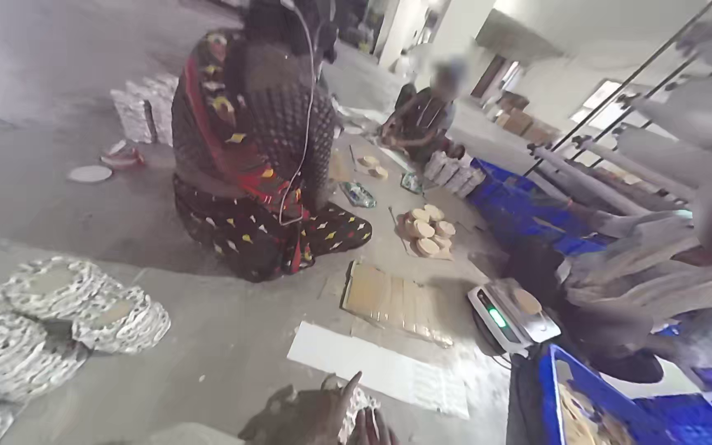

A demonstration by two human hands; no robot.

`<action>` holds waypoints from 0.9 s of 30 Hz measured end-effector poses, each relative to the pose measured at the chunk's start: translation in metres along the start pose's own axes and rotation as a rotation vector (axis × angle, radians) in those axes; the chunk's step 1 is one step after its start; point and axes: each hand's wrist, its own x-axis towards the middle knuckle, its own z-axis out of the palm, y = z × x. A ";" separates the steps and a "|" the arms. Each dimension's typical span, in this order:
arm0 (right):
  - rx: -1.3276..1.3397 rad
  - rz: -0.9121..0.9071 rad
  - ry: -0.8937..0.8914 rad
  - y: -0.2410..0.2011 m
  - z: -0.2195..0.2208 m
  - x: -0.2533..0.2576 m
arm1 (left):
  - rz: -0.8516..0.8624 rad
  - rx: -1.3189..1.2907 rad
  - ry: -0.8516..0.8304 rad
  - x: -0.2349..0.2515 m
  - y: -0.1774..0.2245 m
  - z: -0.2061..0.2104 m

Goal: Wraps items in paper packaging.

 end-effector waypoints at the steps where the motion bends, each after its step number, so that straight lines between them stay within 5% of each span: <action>1: -0.015 -0.044 0.051 0.015 0.014 0.009 | 0.033 -0.020 -0.006 0.002 -0.004 0.002; 7: 0.070 0.004 -0.179 0.029 -0.015 0.045 | 0.088 0.087 -0.080 0.012 -0.005 -0.008; 11: 0.174 0.053 -0.033 0.040 0.006 0.045 | 0.141 -0.054 0.156 0.015 -0.015 0.002; 13: 0.241 0.109 0.079 0.039 0.020 0.039 | 0.010 -0.142 0.250 0.008 -0.016 0.005; 18: 0.354 0.349 0.109 0.010 0.022 0.014 | -0.478 -0.689 0.184 -0.030 -0.001 0.022; 23: 0.397 0.382 0.171 0.001 0.036 0.010 | -0.498 -1.028 0.320 -0.017 -0.009 0.058; 27: 0.866 0.272 0.125 0.035 0.049 0.016 | -0.543 -0.916 0.288 -0.015 -0.009 0.046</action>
